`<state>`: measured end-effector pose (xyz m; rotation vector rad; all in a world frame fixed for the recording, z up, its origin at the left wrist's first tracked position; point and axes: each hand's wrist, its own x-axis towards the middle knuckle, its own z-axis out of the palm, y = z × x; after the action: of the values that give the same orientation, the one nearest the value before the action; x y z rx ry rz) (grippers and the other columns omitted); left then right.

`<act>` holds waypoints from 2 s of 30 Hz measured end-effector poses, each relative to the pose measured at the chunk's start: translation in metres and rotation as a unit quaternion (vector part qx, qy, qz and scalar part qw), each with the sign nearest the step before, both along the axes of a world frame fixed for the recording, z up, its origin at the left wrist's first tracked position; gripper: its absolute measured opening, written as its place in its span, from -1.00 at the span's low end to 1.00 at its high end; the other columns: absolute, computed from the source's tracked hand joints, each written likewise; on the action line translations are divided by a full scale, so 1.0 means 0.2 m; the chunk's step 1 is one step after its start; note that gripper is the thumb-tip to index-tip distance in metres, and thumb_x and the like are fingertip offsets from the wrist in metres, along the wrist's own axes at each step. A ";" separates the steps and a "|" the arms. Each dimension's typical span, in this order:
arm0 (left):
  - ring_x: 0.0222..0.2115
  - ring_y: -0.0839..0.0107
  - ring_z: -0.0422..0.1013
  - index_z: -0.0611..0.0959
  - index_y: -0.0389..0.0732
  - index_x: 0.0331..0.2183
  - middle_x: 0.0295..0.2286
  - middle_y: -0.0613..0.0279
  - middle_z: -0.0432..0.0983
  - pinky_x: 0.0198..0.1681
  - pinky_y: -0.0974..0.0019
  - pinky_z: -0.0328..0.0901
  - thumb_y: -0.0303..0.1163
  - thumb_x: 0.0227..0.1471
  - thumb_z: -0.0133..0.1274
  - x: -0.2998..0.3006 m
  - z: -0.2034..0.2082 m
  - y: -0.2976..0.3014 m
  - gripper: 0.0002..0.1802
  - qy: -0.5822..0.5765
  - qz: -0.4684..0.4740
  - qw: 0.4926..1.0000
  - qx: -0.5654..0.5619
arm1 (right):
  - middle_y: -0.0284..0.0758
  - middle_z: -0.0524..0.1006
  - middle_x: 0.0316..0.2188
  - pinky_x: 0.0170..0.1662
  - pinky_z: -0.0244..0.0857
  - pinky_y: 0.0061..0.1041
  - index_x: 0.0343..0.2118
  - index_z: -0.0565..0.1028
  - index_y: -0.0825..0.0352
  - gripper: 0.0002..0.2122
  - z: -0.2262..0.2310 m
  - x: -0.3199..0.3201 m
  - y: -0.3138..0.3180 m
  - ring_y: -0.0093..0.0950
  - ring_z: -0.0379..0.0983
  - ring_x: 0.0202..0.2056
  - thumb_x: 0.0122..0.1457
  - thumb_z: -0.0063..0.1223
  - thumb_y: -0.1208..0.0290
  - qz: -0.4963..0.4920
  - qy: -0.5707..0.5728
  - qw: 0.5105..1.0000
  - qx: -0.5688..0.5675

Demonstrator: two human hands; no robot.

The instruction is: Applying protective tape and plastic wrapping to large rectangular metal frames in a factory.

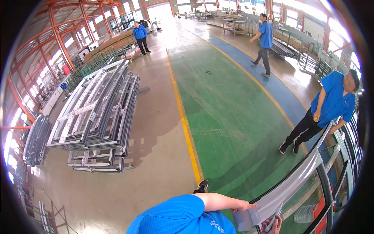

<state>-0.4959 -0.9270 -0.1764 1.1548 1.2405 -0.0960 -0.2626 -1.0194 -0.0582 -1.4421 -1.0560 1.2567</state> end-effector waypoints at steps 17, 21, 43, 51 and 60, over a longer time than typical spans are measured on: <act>-0.59 0.27 0.51 0.68 -0.40 -0.32 -0.50 0.04 0.58 -0.55 0.21 0.41 0.23 0.02 0.02 -0.14 0.08 -0.02 -0.26 0.030 -0.032 0.999 0.026 | -0.11 0.56 -0.24 -0.08 0.35 -0.34 -0.03 0.45 0.32 -0.61 0.11 -0.11 0.14 -0.28 0.53 -0.19 0.03 0.15 0.46 0.092 -0.366 0.926 0.028; -0.65 0.31 0.44 0.67 -0.38 -0.34 -0.54 0.06 0.55 -0.60 0.24 0.33 0.05 0.05 0.05 -0.12 0.15 -0.03 -0.42 -0.022 -0.002 0.999 0.031 | -0.19 0.56 -0.30 -0.16 0.36 -0.33 -0.07 0.48 0.23 -0.66 0.13 -0.14 0.13 -0.21 0.51 -0.25 0.04 0.20 0.39 0.097 -0.422 0.901 0.009; -0.66 0.39 0.38 0.61 -0.45 -0.28 -0.51 0.11 0.51 -0.64 0.33 0.28 0.08 0.12 0.02 -0.08 0.23 -0.07 -0.36 -0.031 0.005 0.999 0.013 | -0.34 0.49 -0.42 -0.28 0.42 -0.29 -0.09 0.48 0.03 -0.70 0.11 -0.20 0.10 -0.31 0.51 -0.31 0.06 0.11 0.37 0.196 -0.580 0.788 0.060; -0.68 0.45 0.33 0.61 -0.46 -0.30 -0.56 0.17 0.45 -0.65 0.34 0.24 0.08 0.10 0.04 -0.10 0.25 -0.06 -0.35 -0.048 -0.008 0.999 0.015 | -0.35 0.47 -0.39 -0.20 0.38 -0.30 -0.06 0.50 0.02 -0.67 0.17 0.12 -0.10 -0.33 0.47 -0.24 0.06 0.13 0.40 0.183 -0.628 0.756 -0.035; -0.74 0.56 0.28 0.59 -0.38 -0.36 -0.63 0.27 0.42 -0.71 0.45 0.17 0.06 0.19 -0.01 -0.16 0.28 -0.05 -0.43 -0.078 -0.035 0.994 -0.072 | -0.18 0.50 -0.42 -0.27 0.34 -0.34 -0.17 0.49 0.24 -0.73 0.09 0.28 -0.46 -0.25 0.47 -0.36 0.02 0.16 0.44 -0.023 -0.489 0.860 -0.143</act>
<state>-0.5271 -0.9372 -0.1199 1.0612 1.0377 -0.1428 -0.2056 -1.1112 -0.0396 -2.4313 -1.4882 0.5969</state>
